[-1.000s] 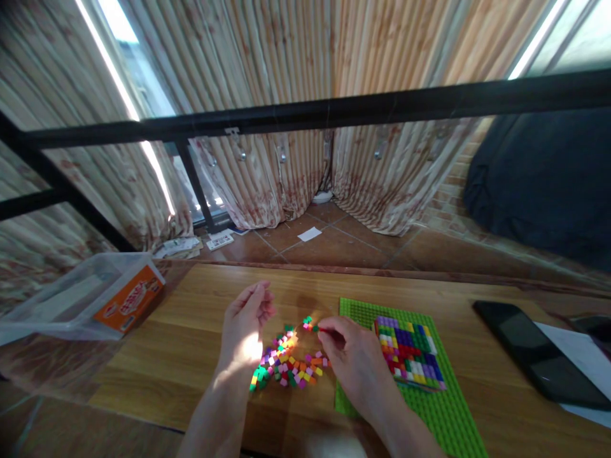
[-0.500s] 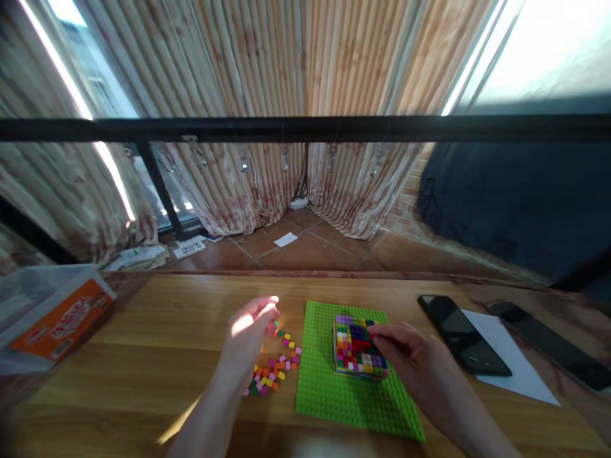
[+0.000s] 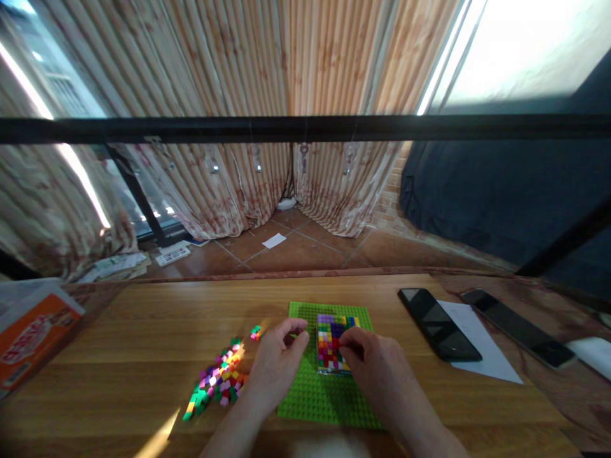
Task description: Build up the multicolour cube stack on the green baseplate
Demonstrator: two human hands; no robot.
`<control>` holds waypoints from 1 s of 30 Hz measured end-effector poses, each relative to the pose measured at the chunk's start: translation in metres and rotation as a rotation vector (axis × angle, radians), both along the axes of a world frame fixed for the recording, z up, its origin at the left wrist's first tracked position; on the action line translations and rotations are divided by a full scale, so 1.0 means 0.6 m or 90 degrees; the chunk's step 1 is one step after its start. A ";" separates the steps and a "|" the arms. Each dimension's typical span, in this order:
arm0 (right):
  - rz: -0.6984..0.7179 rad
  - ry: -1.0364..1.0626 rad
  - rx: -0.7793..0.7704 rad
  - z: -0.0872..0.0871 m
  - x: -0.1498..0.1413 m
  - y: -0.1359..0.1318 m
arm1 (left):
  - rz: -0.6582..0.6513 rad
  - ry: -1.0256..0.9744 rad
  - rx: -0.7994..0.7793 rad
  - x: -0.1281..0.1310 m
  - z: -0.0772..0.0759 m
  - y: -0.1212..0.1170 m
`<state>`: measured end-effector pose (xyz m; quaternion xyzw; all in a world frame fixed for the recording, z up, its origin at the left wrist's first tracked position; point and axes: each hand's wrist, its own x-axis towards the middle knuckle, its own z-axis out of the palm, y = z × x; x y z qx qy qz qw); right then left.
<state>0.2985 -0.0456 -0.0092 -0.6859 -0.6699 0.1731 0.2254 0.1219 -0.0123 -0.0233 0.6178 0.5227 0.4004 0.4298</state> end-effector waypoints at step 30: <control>-0.079 0.095 -0.015 -0.001 0.007 0.009 | -0.030 -0.030 0.015 0.005 0.002 -0.008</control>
